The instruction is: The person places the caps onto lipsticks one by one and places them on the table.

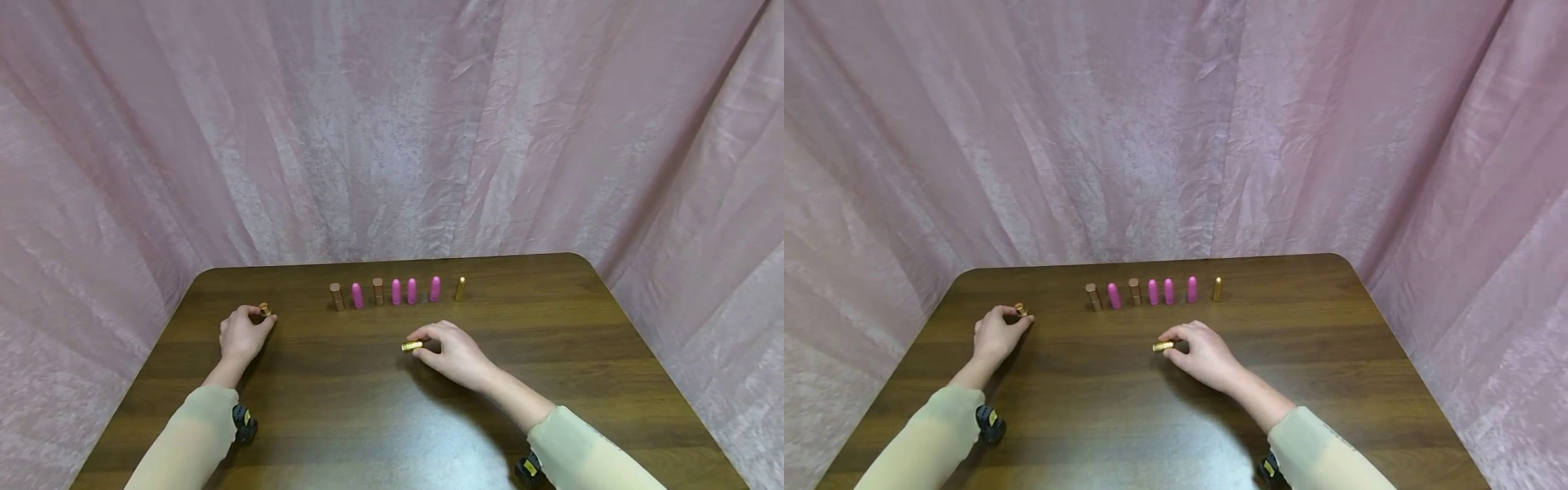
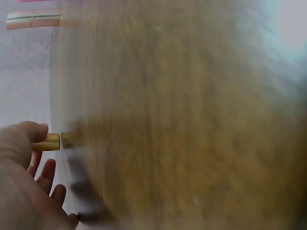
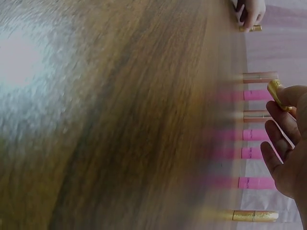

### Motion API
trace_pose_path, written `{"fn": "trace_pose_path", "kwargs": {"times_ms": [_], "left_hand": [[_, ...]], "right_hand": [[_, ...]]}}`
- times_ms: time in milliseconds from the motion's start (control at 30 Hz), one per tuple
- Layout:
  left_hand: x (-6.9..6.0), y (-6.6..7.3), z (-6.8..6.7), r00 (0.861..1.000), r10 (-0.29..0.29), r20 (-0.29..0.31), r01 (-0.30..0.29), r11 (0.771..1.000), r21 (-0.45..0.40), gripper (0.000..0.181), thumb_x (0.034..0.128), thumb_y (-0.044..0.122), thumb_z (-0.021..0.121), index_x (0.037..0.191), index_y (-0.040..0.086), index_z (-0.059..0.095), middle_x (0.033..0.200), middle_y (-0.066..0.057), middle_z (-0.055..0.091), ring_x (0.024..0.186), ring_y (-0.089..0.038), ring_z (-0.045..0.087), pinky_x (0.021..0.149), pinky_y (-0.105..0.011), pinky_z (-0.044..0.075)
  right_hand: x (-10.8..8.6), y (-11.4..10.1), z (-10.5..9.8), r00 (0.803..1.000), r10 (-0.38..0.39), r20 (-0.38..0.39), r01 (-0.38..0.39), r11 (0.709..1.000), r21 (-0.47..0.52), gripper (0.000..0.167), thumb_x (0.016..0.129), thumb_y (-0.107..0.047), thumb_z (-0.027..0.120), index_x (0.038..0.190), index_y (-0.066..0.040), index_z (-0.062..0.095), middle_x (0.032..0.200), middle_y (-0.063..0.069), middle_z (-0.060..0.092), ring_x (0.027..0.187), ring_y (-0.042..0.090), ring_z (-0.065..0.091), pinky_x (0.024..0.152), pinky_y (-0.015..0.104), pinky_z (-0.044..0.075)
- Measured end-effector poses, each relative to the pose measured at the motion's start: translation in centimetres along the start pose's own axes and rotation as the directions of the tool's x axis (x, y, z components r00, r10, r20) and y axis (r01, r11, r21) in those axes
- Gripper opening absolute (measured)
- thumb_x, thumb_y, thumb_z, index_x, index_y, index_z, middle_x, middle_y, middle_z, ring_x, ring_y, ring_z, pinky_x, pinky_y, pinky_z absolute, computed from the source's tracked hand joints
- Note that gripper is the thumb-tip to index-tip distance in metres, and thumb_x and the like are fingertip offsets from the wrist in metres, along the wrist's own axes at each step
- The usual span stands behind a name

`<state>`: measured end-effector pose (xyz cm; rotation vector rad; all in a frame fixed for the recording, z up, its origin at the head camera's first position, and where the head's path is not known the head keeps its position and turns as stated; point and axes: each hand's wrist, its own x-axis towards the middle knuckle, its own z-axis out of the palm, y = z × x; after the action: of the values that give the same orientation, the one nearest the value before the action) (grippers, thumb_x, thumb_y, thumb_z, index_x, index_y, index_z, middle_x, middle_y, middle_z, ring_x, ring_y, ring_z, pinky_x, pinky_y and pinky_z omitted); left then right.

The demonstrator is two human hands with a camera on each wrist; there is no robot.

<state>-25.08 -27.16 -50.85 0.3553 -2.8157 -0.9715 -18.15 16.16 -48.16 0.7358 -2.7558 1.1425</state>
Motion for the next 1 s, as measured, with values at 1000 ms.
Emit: {"fn": "trace_pose_path", "kwargs": {"times_ms": [1000], "left_hand": [[-6.6, 8.0, 1.0, 0.782, 0.622, 0.034, -0.623, 0.782, 0.030, 0.026, 0.0865, 0.022, 0.085, 0.110, 0.017, 0.076, 0.108, 0.002, 0.071, 0.106, -0.025, 0.059, 0.093, -0.048, 0.045]], "right_hand": [[-1.3, 2.3, -2.8, 0.982, 0.155, -0.106, -0.139, 0.980, 0.144, 0.026, 0.092, -0.016, 0.079, 0.117, -0.021, 0.075, 0.109, -0.012, 0.070, 0.106, 0.015, 0.060, 0.093, 0.041, 0.054]]}}
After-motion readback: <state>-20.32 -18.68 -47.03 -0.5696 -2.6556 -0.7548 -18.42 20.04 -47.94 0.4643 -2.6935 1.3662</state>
